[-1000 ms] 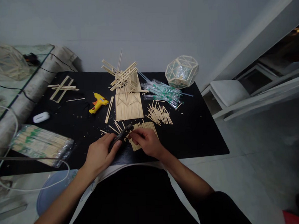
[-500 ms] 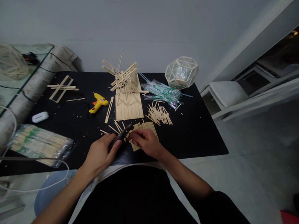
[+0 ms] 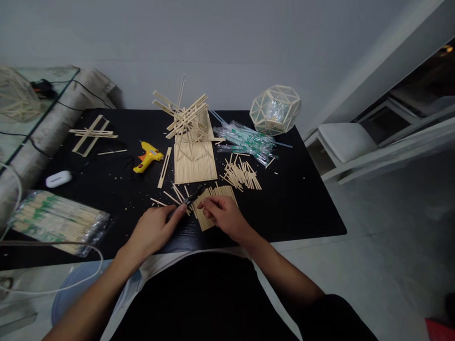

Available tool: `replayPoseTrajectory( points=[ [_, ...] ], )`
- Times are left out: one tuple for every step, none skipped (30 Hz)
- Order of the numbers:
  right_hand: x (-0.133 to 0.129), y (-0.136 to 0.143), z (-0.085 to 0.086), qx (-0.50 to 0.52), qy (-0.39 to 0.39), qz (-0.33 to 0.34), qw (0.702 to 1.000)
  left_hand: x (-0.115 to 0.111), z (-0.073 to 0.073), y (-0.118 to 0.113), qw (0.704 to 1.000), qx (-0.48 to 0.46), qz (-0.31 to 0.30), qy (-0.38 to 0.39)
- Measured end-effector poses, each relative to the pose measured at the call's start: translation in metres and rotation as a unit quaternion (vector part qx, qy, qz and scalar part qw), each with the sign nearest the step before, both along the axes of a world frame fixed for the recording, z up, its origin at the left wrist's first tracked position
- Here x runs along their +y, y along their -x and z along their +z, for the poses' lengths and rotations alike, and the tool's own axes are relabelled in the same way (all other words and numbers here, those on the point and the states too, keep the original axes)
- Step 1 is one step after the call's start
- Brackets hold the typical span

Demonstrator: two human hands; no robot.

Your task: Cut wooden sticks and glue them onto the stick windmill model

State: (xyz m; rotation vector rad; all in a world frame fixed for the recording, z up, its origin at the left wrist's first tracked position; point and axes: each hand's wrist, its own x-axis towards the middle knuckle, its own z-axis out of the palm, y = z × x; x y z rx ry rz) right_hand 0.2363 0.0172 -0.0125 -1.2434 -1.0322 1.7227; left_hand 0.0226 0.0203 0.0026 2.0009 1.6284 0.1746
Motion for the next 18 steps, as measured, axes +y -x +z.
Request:
replayPoseTrajectory(
  points=[
    [-0.001, 0.000, 0.001, 0.006, 0.000, 0.003, 1.000, 0.000, 0.000, 0.002, 1.000, -0.015, 0.004, 0.004],
    [-0.002, 0.000, 0.001, 0.011, 0.000, 0.007, 1.000, 0.000, 0.001, 0.003, 1.000, -0.028, 0.008, 0.005],
    [-0.002, 0.000, 0.002, 0.016, -0.002, 0.012, 1.000, -0.001, 0.001, 0.005, 0.999, -0.038, 0.011, 0.004],
    [-0.003, 0.001, 0.002, 0.019, -0.006, 0.018, 1.000, -0.002, 0.002, 0.006, 0.999, -0.044, 0.014, -0.001],
    [-0.004, 0.001, 0.002, 0.020, -0.012, 0.022, 0.999, -0.004, 0.002, 0.007, 0.999, -0.047, 0.015, -0.008],
    [-0.004, 0.002, 0.003, 0.019, -0.020, 0.025, 0.999, -0.005, 0.003, 0.007, 0.999, -0.047, 0.017, -0.017],
    [-0.005, 0.003, 0.003, 0.017, -0.028, 0.028, 0.999, -0.007, 0.004, 0.008, 0.998, -0.047, 0.018, -0.026],
    [-0.005, 0.003, 0.003, 0.014, -0.037, 0.029, 0.999, -0.008, 0.004, 0.009, 0.998, -0.049, 0.018, -0.033],
    [-0.006, 0.004, 0.003, 0.013, -0.044, 0.030, 0.998, -0.009, 0.004, 0.009, 0.998, -0.052, 0.019, -0.038],
    [-0.006, 0.004, 0.004, 0.014, -0.050, 0.030, 0.998, -0.010, 0.005, 0.010, 0.997, -0.059, 0.021, -0.042],
    [-0.006, 0.005, 0.004, 0.016, -0.054, 0.028, 0.998, -0.011, 0.005, 0.012, 0.996, -0.070, 0.023, -0.043],
    [-0.006, 0.005, 0.005, 0.020, -0.057, 0.027, 0.998, -0.011, 0.005, 0.013, 0.995, -0.085, 0.025, -0.041],
    [-0.006, 0.005, 0.006, 0.025, -0.058, 0.026, 0.998, -0.012, 0.005, 0.015, 0.994, -0.100, 0.028, -0.037],
    [-0.006, 0.006, 0.007, 0.031, -0.060, 0.025, 0.997, -0.012, 0.005, 0.017, 0.993, -0.111, 0.032, -0.033],
    [-0.006, 0.006, 0.008, 0.036, -0.060, 0.025, 0.997, -0.013, 0.005, 0.018, 0.992, -0.115, 0.037, -0.032],
    [-0.006, 0.007, 0.008, 0.041, -0.057, 0.026, 0.997, -0.014, 0.005, 0.019, 0.992, -0.110, 0.043, -0.036],
    [-0.006, 0.008, 0.008, 0.047, -0.052, 0.028, 0.997, -0.015, 0.004, 0.020, 0.993, -0.095, 0.050, -0.045],
    [-0.006, 0.010, 0.008, 0.054, -0.045, 0.028, 0.997, -0.017, 0.003, 0.020, 0.994, -0.073, 0.056, -0.063]
  ],
)
